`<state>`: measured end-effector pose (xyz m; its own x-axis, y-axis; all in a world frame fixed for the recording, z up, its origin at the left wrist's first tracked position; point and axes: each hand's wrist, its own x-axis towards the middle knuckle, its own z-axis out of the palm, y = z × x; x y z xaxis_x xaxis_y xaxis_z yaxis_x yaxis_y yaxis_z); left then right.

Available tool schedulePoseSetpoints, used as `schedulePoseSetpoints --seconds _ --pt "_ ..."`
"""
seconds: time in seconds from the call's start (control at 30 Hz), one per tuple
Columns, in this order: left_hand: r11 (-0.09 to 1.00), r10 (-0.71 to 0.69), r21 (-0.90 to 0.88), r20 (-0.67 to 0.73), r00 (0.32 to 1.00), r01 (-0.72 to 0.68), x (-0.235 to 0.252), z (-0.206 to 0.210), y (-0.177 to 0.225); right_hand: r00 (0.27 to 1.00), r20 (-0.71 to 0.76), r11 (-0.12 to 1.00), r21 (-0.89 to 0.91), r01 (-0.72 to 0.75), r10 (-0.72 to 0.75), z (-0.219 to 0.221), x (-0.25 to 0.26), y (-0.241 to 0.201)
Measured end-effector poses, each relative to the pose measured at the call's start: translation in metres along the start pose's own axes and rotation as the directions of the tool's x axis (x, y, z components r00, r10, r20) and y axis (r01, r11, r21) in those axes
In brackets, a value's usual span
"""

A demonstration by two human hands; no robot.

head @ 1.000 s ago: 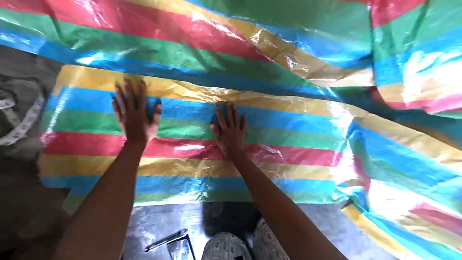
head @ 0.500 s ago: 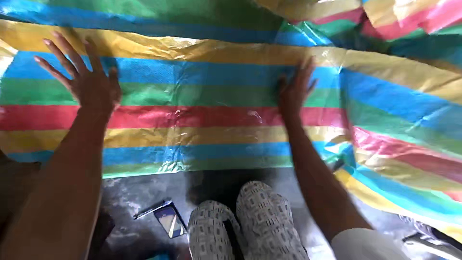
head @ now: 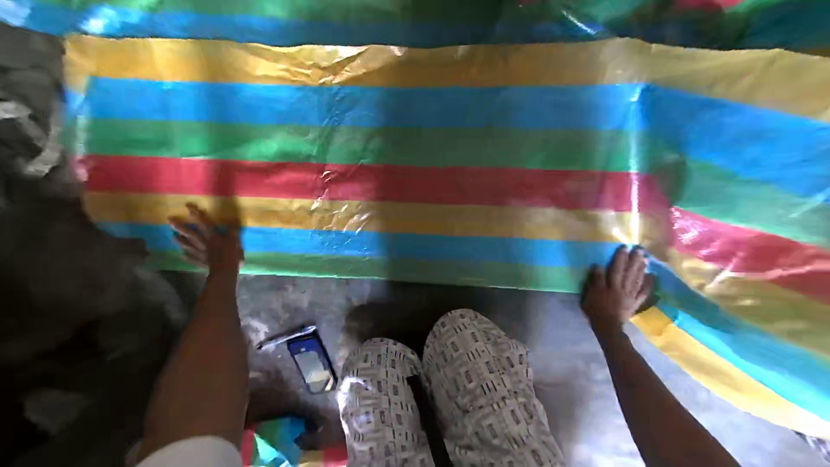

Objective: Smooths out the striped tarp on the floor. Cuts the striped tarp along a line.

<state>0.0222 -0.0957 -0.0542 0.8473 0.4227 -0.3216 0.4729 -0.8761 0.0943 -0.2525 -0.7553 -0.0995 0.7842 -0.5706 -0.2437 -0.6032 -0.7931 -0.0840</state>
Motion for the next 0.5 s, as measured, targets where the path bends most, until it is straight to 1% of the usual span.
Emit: schedulePoseSetpoints --seconds 0.03,0.07,0.1,0.13,0.2,0.23,0.27,0.3,0.33,0.37,0.4,0.43,0.5 --pt "0.999 0.022 -0.031 0.032 0.999 -0.021 0.001 -0.012 0.006 1.000 -0.011 1.000 0.011 0.009 -0.009 0.000 -0.001 0.003" --pt "0.992 0.073 -0.106 0.022 0.997 -0.071 -0.002 -0.023 0.008 1.000 -0.008 1.000 0.024 0.016 -0.016 0.001 -0.001 0.002" --pt "0.988 0.072 -0.136 0.039 0.997 -0.066 -0.011 -0.036 0.012 1.000 0.014 0.999 0.035 0.019 -0.020 -0.002 0.000 -0.002" --pt "0.991 0.021 -0.132 0.044 0.999 -0.015 -0.031 -0.049 0.015 0.998 0.047 0.999 0.041 0.028 -0.030 -0.008 0.000 -0.005" --pt "0.987 -0.082 -0.136 0.067 0.994 0.090 -0.102 -0.069 0.014 0.992 0.119 0.998 0.040 0.046 -0.051 -0.024 -0.003 -0.007" --pt "0.975 -0.122 -0.169 0.133 0.984 0.144 -0.145 -0.076 0.014 0.986 0.161 0.998 0.047 0.041 -0.048 -0.031 -0.003 -0.009" --pt "0.950 -0.157 -0.227 0.241 0.958 0.213 -0.191 -0.079 0.011 0.976 0.212 0.998 0.056 0.032 -0.043 -0.041 -0.002 -0.011" --pt "0.920 -0.161 -0.284 0.359 0.919 0.272 -0.237 -0.074 0.005 0.963 0.264 0.998 0.062 0.028 -0.044 -0.050 0.002 -0.014" --pt "0.889 -0.134 -0.331 0.471 0.872 0.316 -0.280 -0.068 0.001 0.951 0.300 0.996 0.066 0.052 -0.069 -0.059 0.006 -0.017" --pt "0.865 -0.117 -0.347 0.564 0.817 0.363 -0.320 -0.062 -0.003 0.938 0.332 0.995 0.061 0.082 -0.097 -0.066 0.010 -0.018" --pt "0.853 -0.106 -0.345 0.620 0.777 0.392 -0.358 -0.054 -0.006 0.920 0.375 0.994 0.046 0.102 -0.112 -0.072 0.014 -0.020" --pt "0.833 -0.121 -0.346 0.648 0.752 0.432 -0.393 -0.045 -0.010 0.903 0.414 0.993 0.024 0.115 -0.115 -0.076 0.017 -0.021" --pt "0.797 -0.175 -0.342 0.659 0.732 0.498 -0.450 -0.023 -0.023 0.866 0.487 0.985 -0.057 0.163 -0.115 -0.077 0.028 -0.019"
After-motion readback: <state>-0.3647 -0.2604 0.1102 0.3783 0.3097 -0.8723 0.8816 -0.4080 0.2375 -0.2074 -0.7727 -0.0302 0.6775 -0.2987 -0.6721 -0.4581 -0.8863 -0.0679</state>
